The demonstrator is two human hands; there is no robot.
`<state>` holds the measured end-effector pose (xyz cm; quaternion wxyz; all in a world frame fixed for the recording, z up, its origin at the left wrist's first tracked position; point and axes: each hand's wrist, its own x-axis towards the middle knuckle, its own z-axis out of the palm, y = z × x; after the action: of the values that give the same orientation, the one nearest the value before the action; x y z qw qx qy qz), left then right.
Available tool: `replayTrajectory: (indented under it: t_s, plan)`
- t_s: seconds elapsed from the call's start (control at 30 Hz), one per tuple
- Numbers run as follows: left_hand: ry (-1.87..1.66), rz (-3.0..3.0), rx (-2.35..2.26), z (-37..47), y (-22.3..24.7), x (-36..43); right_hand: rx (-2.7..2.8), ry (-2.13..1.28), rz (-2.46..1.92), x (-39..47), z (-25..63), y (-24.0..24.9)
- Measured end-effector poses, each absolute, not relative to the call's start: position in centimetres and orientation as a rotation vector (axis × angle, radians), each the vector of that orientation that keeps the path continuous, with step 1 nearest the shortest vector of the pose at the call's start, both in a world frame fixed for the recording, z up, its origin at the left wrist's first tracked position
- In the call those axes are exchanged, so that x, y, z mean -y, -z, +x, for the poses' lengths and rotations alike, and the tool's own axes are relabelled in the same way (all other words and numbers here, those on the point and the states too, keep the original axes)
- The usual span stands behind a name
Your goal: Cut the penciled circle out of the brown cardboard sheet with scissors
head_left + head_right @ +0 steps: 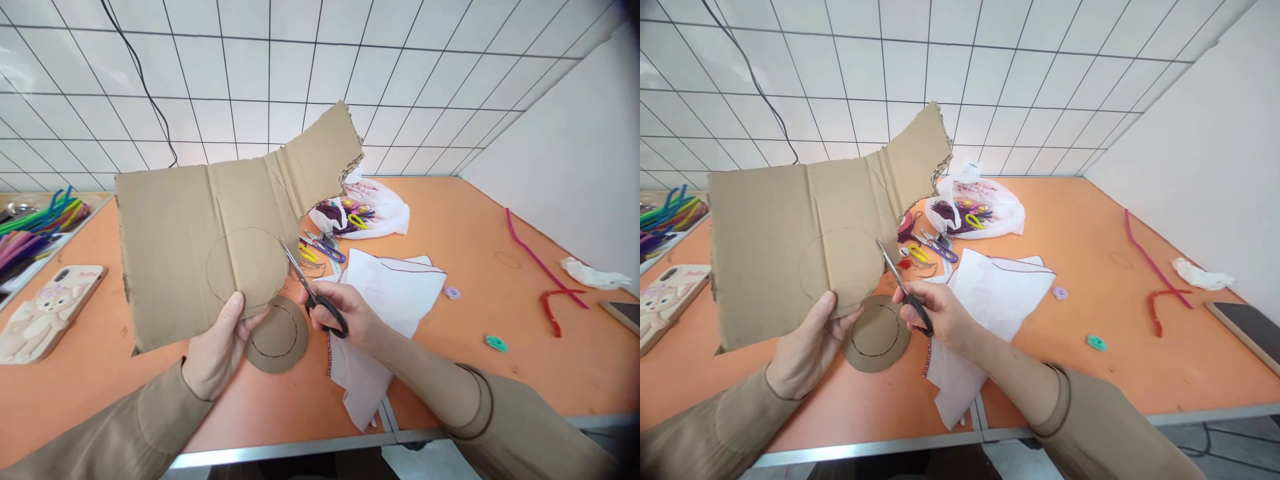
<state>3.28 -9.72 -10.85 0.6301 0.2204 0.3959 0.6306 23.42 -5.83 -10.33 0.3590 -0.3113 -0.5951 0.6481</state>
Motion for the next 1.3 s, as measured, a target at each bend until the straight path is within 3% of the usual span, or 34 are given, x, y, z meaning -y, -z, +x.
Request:
replayTrajectory:
  t_s: [0.57,1.0,1.3]
  plan:
    - [-1.416,0.546,-0.856,3.1,10.3,9.6,1.657,-1.672,-0.689,5.8,23.9,10.2]
    - [-1.402,0.741,-0.910,3.1,10.2,9.7,1.283,-1.881,-0.512,6.6,22.9,10.8]
    - [-1.351,0.718,-0.950,3.2,10.6,9.6,1.409,-1.741,-0.790,6.0,23.3,11.0]
